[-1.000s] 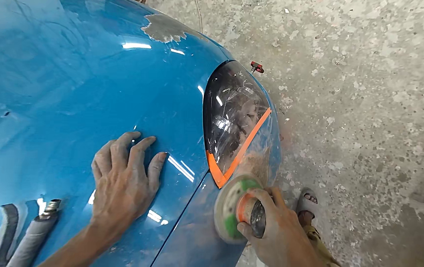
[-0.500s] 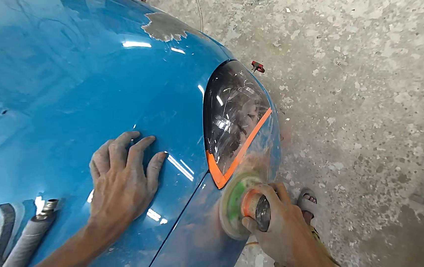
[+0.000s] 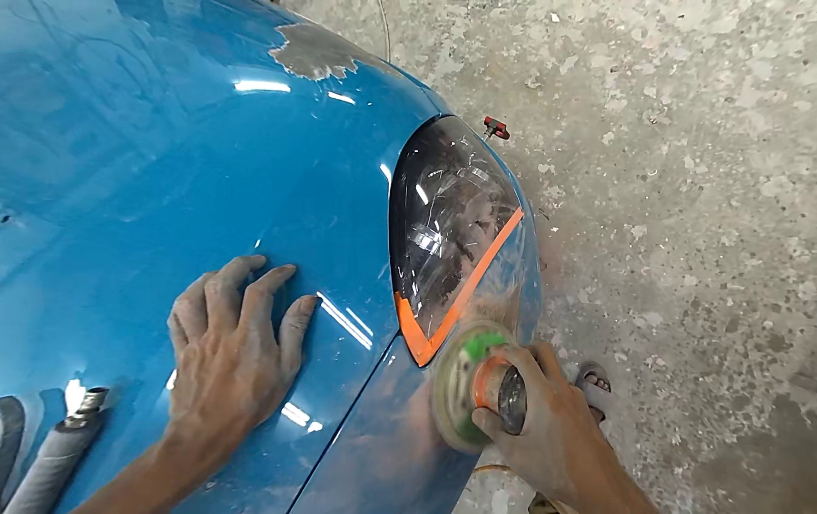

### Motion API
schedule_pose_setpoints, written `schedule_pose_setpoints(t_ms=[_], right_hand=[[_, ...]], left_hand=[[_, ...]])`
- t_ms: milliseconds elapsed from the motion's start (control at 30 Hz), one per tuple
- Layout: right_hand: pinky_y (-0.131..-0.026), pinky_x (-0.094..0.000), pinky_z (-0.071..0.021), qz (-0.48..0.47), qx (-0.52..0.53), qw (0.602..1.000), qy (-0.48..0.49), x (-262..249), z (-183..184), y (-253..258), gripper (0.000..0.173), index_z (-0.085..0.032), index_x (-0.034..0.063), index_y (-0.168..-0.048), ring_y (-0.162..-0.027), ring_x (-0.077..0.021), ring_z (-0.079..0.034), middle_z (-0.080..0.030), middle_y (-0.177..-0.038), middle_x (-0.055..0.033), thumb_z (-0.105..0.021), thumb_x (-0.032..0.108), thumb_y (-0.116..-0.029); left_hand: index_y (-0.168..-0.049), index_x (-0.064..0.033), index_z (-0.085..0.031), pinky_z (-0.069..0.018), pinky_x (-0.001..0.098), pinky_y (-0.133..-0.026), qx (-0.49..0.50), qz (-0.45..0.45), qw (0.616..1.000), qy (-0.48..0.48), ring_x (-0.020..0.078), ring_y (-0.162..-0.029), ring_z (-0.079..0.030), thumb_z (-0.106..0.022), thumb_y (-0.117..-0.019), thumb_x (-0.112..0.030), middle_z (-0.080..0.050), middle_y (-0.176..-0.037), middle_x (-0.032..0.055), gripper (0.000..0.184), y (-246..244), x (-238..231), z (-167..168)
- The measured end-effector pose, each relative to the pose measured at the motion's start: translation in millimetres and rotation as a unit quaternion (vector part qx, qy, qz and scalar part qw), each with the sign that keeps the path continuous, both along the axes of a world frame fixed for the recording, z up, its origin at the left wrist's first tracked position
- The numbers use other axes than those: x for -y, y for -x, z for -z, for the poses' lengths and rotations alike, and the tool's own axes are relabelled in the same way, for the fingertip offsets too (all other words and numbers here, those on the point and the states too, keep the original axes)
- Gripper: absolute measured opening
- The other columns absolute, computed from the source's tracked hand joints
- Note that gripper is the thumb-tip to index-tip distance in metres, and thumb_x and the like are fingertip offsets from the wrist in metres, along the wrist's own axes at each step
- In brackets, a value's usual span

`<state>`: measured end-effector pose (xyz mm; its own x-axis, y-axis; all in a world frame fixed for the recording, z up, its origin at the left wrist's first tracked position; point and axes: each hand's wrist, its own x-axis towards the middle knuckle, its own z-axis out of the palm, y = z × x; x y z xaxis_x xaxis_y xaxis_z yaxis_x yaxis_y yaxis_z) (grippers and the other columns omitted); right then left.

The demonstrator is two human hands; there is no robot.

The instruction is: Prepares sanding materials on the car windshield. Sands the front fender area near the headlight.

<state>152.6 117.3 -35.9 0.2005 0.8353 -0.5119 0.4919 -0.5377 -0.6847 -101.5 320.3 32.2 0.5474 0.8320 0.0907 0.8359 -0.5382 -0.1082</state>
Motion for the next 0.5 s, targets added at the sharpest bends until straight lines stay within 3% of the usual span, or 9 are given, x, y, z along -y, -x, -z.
schedule_pose_setpoints(t_ms=[167,500], right_hand=[[-0.074,-0.0372,-0.0582,-0.003,-0.004,1.000,0.023,-6.5,-0.4,-5.3,0.074,-0.054,0.0286,-0.146,-0.094,-0.0217,-0.068,-0.052,-0.143,-0.0136,-0.077,0.053,-0.0802],[-0.074,-0.0374,-0.0584,0.005,0.002,1.000,0.000,-9.4,3.5,-7.0,0.073,-0.057,0.0274,-0.144,-0.093,-0.0214,-0.068,-0.054,-0.139,-0.0141,-0.077,0.054,-0.0788]], left_hand=[[-0.140,-0.0067,-0.059,-0.0279,0.0629,-0.113,-0.001,-0.007,1.000,0.002,0.0471,-0.140,-0.039,-0.035,-0.1039,-0.052,-0.046,-0.152,0.0203,0.063,-1.0,1.5,-0.5],[-0.139,-0.0063,-0.059,-0.0291,0.0629,-0.112,0.002,0.002,1.000,-0.001,0.0475,-0.139,-0.040,-0.036,-0.1044,-0.051,-0.047,-0.151,0.0211,0.061,0.2,0.0,-0.1]])
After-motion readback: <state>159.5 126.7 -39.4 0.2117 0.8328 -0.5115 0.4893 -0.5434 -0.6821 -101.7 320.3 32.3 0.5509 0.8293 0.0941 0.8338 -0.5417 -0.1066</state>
